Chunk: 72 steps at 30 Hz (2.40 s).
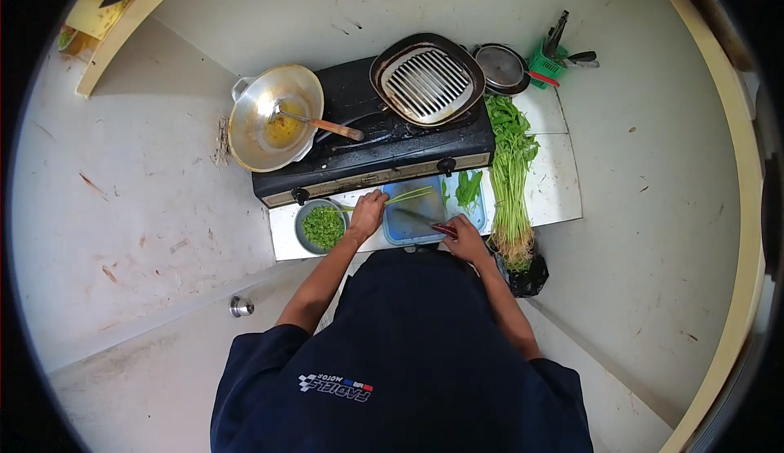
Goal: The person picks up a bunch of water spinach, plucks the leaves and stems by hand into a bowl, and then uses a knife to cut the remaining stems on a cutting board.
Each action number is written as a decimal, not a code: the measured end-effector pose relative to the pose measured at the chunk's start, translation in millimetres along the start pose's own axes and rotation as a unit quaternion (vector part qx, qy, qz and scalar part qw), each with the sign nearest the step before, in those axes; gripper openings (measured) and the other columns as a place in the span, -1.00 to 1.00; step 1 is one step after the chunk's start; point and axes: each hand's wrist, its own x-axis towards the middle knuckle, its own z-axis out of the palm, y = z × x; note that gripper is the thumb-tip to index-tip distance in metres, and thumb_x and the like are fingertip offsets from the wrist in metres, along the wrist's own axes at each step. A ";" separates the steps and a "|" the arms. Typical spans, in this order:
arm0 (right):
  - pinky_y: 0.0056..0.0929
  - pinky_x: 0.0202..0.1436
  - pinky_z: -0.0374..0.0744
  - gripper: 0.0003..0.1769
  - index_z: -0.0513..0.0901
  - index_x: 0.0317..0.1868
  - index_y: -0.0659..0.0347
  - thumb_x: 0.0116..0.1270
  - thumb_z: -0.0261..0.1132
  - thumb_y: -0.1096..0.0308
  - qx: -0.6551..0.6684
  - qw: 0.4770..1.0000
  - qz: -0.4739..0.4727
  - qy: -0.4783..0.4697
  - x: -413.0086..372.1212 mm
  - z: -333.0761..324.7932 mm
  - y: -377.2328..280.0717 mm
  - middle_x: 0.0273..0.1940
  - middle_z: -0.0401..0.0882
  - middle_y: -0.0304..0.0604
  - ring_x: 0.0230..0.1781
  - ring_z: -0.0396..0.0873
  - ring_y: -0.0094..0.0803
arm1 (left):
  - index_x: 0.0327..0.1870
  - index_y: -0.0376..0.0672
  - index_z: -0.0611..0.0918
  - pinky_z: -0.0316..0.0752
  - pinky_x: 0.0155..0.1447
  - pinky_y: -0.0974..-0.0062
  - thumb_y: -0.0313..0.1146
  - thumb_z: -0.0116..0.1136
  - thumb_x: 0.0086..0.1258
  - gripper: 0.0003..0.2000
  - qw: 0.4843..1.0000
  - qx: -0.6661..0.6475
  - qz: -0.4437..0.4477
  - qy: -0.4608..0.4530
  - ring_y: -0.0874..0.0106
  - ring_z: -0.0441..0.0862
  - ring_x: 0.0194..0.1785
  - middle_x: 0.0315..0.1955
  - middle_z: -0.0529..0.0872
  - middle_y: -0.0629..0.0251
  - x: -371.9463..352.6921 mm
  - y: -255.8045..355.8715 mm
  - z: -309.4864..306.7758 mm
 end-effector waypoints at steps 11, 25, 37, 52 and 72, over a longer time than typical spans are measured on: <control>-0.12 0.00 0.60 -0.75 0.54 0.00 0.37 0.37 0.27 0.44 0.047 0.982 0.097 0.157 -30.1 -7.7 31.3 -0.18 0.68 0.17 -0.11 0.68 0.09 | -0.05 -0.16 0.63 0.51 0.04 0.09 -0.51 0.21 0.31 -0.79 0.999 -0.037 -0.007 0.013 0.04 0.58 -0.06 -0.19 0.60 0.11 -5.1 38.6 9.4; -0.13 -0.07 0.60 -0.75 0.52 -0.03 0.37 0.38 0.28 0.40 0.080 0.985 0.092 0.123 -12.4 6.7 37.6 -0.22 0.67 0.17 -0.19 0.68 0.07 | -0.07 -0.20 0.66 0.54 0.05 0.07 -0.51 0.24 0.30 -0.81 0.996 -0.051 -0.049 0.052 -0.03 0.61 -0.09 -0.23 0.62 0.03 -19.3 45.1 8.3; -0.14 -0.09 0.57 -0.74 0.52 -0.01 0.36 0.41 0.25 0.35 0.088 0.987 0.114 0.075 -13.4 3.0 30.9 -0.24 0.66 0.13 -0.24 0.66 0.03 | -0.03 -0.22 0.65 0.54 0.04 0.08 -0.55 0.22 0.29 -0.77 0.995 -0.060 -0.051 0.059 -0.04 0.60 -0.10 -0.24 0.59 0.01 -17.0 46.7 12.4; -0.21 -0.14 0.57 -0.80 0.52 -0.03 0.29 0.49 0.14 0.33 0.202 0.952 0.229 0.026 -18.6 5.7 3.7 -0.30 0.68 0.02 -0.33 0.64 -0.12 | 0.04 -0.12 0.64 0.56 0.00 0.07 -0.53 0.15 0.29 -0.71 0.997 -0.053 -0.045 0.024 0.01 0.61 -0.11 -0.22 0.59 0.05 -16.4 51.1 0.1; 0.13 -0.12 0.51 -0.65 0.39 -0.01 0.33 0.63 0.10 0.13 0.087 0.993 0.070 -0.045 -2.7 38.6 -18.5 -0.31 0.63 0.34 -0.19 0.63 0.35 | -0.18 -0.27 0.66 0.56 0.02 0.14 -0.61 0.21 0.26 -0.86 0.969 -0.202 -0.114 0.089 0.02 0.66 -0.11 -0.26 0.65 0.03 -3.3 55.1 34.5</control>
